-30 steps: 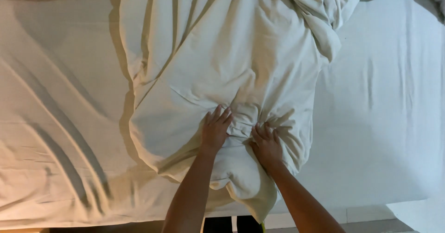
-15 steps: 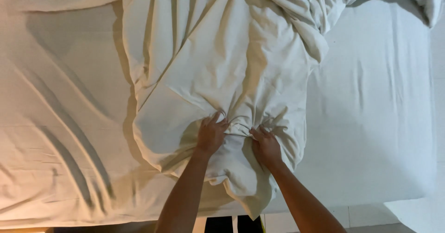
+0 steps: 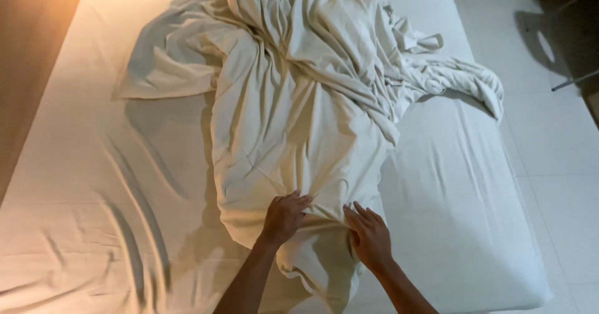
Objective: The person spreads a white duvet over a mattress in a bedroom. They smooth the fabric with their hands, pull the edges to align with the mattress, and tuck the corners under the mattress to secure the bedding.
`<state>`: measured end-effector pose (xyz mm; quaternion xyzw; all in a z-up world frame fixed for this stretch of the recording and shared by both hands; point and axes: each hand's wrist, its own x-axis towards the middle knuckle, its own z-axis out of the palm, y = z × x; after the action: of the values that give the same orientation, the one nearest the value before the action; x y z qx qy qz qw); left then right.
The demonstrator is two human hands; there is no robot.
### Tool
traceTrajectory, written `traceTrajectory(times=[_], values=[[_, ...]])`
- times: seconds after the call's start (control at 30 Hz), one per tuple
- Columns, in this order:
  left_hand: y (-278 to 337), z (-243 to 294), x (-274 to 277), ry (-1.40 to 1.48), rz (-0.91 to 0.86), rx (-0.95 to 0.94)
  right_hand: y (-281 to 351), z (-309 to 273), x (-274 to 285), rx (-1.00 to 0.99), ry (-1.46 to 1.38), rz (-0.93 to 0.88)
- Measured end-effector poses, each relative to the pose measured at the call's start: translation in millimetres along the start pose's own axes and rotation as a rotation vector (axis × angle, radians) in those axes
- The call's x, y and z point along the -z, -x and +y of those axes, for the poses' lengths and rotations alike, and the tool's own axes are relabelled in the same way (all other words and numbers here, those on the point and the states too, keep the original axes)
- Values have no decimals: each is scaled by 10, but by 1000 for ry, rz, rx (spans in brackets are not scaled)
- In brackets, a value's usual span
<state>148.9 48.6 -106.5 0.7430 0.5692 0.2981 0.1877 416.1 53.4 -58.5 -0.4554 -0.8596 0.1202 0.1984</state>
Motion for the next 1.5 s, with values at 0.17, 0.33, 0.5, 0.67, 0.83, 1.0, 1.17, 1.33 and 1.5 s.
traceTrajectory(times=[0.17,0.33,0.5,0.67,0.83,1.0,1.17,1.33,1.5], values=[[11,424,340,-13,18,-68,88,-145,520,41,67,74],[16,820,663,-22,90,-144,158,-289,907,74,76,156],[7,1078,732,-4,100,-57,114,-424,1194,91,47,152],[37,1228,613,34,96,14,118,-281,1213,129,69,156],[23,1415,575,79,-9,102,192,-150,1257,139,124,144],[-223,1936,695,102,174,-319,254,-58,1298,118,136,122],[-440,1991,293,-49,77,-346,349,0,1236,47,116,100],[-496,1891,182,-147,-40,-332,380,118,1251,-83,-18,47],[-432,1872,435,-93,-11,-352,266,51,1434,-276,-126,-216]])
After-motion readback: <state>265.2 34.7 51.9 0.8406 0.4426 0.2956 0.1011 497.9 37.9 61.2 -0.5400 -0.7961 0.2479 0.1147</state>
